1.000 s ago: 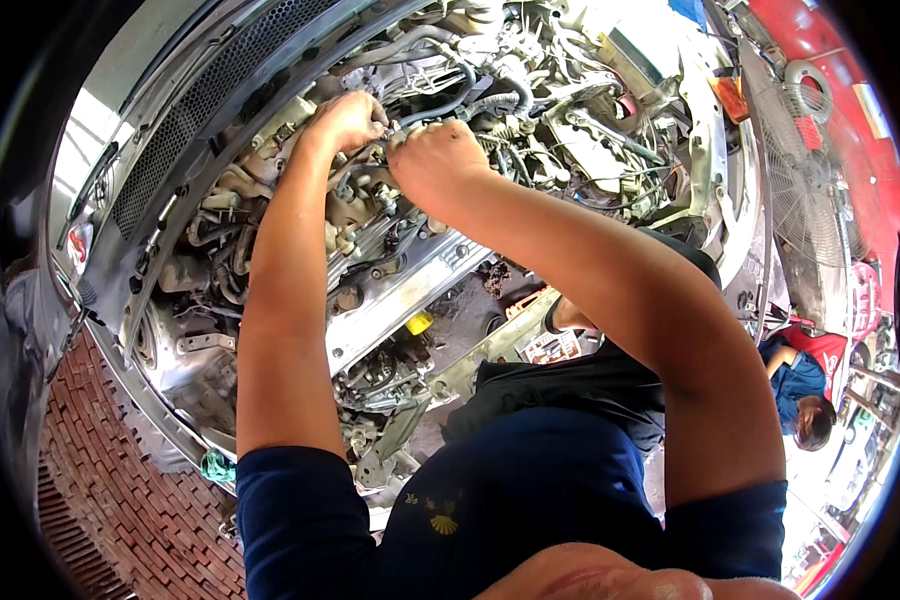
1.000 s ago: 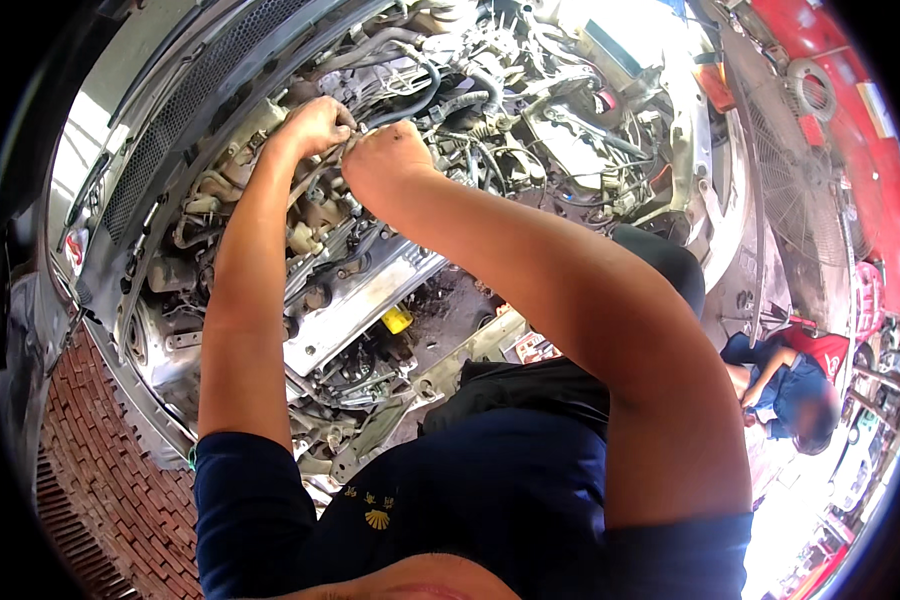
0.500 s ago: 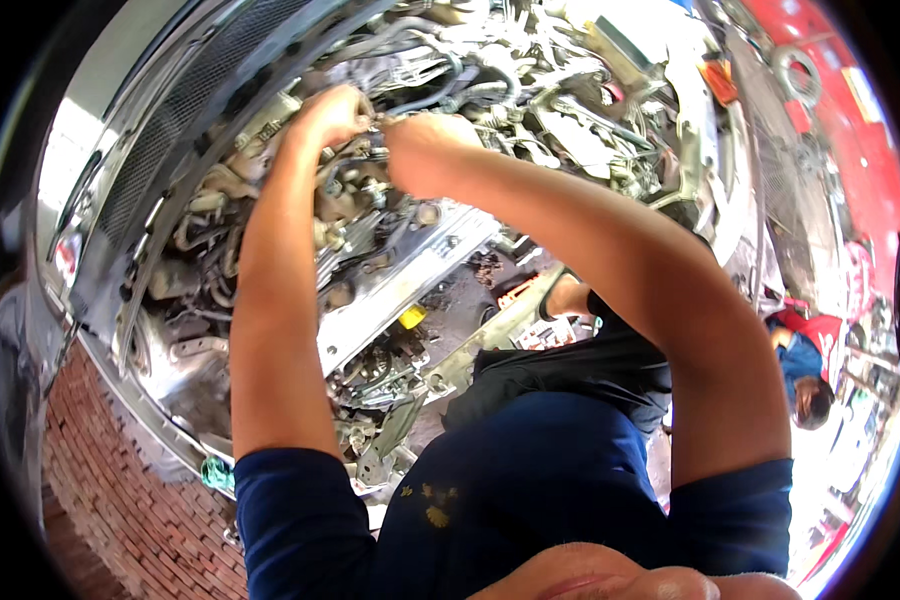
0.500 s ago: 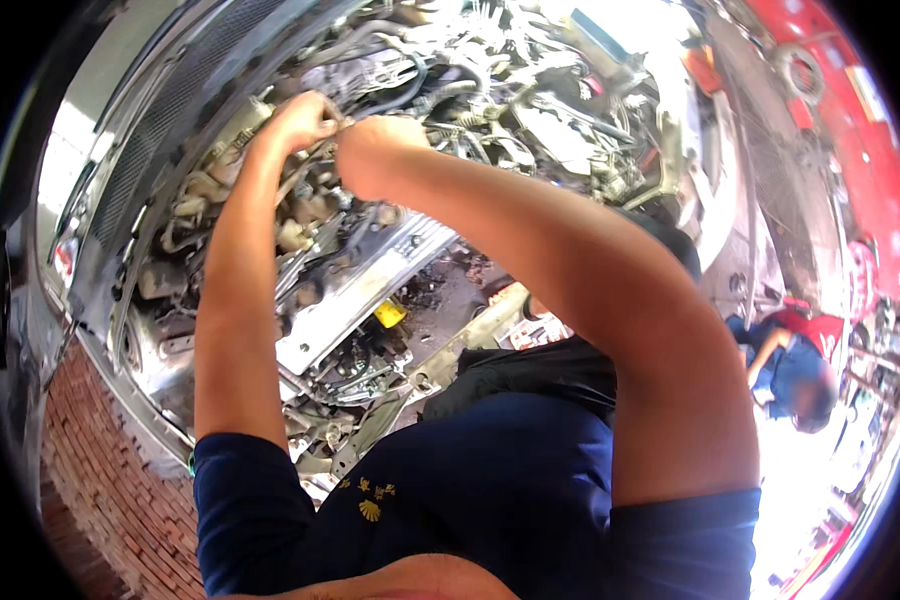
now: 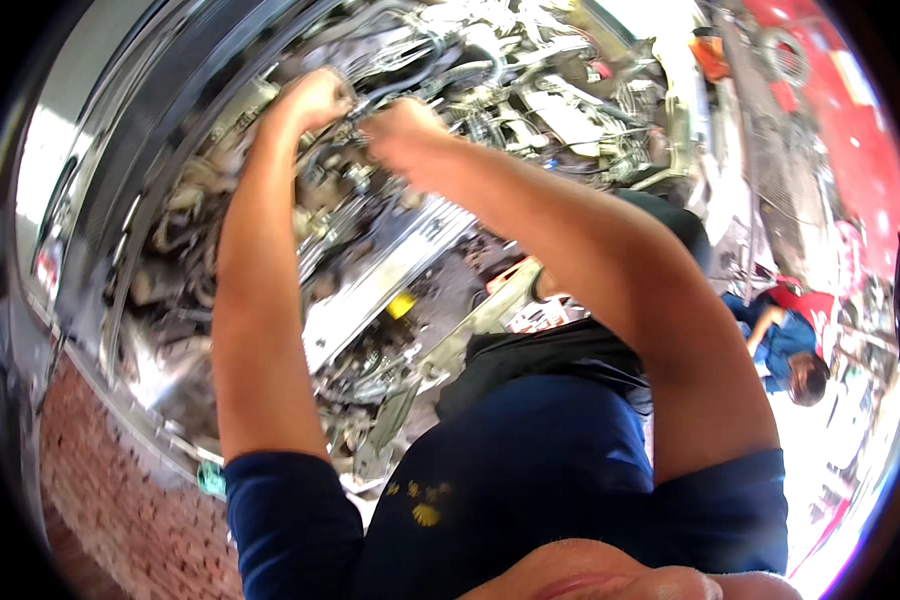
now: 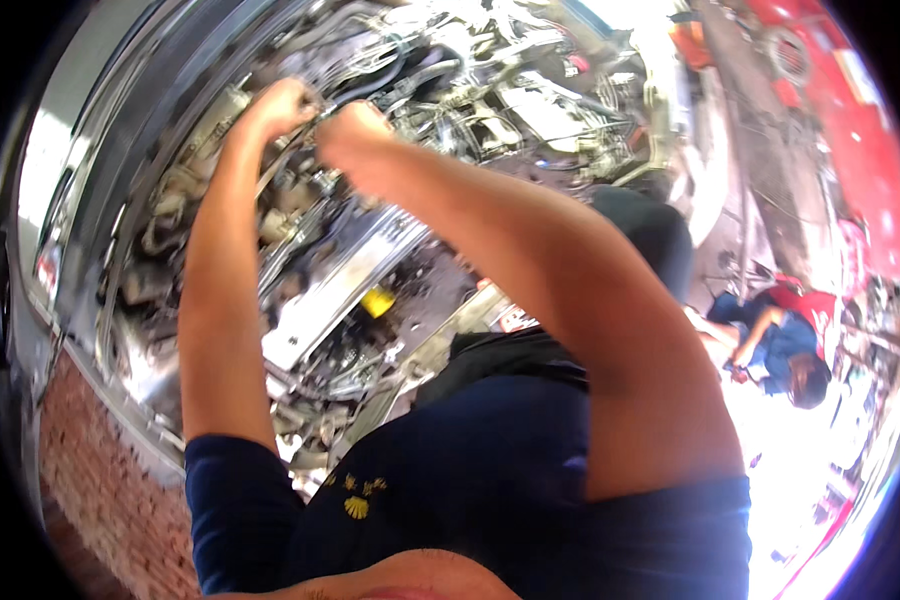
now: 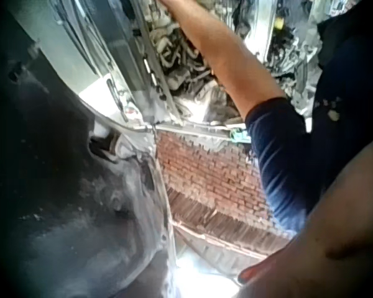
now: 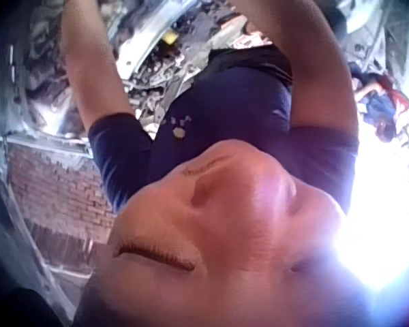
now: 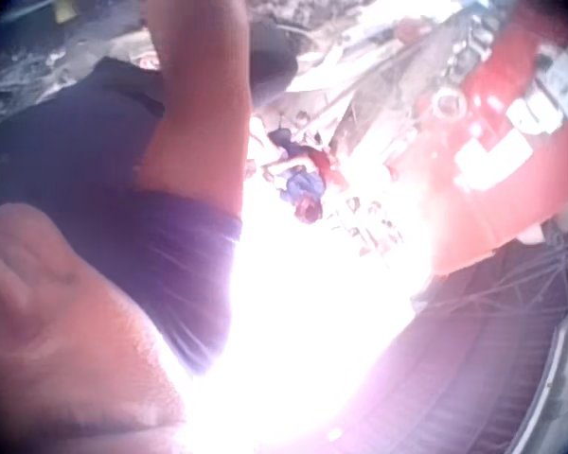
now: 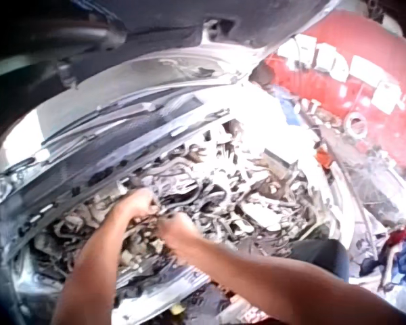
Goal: The person uses a wrench to tighten bolts on the car engine while working under the hood. They adjust their grip and position multiple times to reach different parts of the engine.
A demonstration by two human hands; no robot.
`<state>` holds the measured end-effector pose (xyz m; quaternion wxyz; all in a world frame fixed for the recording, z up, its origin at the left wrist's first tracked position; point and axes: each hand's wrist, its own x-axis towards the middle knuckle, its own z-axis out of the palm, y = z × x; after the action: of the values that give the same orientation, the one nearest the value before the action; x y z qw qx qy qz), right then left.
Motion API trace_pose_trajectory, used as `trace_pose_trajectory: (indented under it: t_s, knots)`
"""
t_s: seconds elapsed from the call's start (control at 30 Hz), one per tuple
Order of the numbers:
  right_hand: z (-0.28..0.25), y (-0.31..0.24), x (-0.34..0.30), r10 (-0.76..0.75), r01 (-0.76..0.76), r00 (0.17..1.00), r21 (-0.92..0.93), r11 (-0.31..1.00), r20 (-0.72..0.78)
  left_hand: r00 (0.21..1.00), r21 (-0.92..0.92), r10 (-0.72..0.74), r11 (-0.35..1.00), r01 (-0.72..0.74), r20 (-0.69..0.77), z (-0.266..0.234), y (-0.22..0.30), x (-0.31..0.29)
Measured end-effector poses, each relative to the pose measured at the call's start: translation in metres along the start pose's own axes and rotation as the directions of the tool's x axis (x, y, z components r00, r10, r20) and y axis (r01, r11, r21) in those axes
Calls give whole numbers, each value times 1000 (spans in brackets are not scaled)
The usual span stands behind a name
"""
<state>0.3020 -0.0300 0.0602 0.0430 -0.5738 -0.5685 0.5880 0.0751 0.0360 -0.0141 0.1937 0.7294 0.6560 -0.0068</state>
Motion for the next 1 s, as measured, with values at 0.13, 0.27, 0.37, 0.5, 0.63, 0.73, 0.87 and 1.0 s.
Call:
trace_pose_trajectory:
  t_s: [0.13, 0.27, 0.37, 0.5, 0.63, 0.73, 0.87, 1.0]
  knots:
    - [2, 3, 12, -196, 174, 980, -391, 904, -17, 998, -3, -58, 998, 58, 7, -6, 13, -13]
    - [-3, -12, -15, -430, 355, 861, -926, 130, 270, 997, -6, -80, 997, 80, 18, -13, 20, -20]
    - [-15, -8, -20, -348, 464, 842, -883, 77, 412, 998, 46, -32, 999, 29, 61, -13, 33, -5]
    - [0, -18, -6, -272, 282, 952, -739, 613, 138, 999, -46, 43, 998, -43, -3, -3, -6, -18]
    - [7, 6, 44, -87, 89, 996, -419, 904, 25, 999, -58, -30, 998, 31, 25, 3, 11, -7]
    - [-23, 47, 97, -76, 466, 883, -885, 18, 463, 984, 12, 178, 984, -178, -1, 4, 59, 35]
    - [-9, -29, -11, -354, 327, 922, -805, 496, 157, 995, 63, -81, 995, 77, 65, -11, 6, -18]
    - [-9, -19, -11, -444, 414, 753, -874, -254, 486, 997, -33, -72, 997, 72, 25, -7, 6, -13]
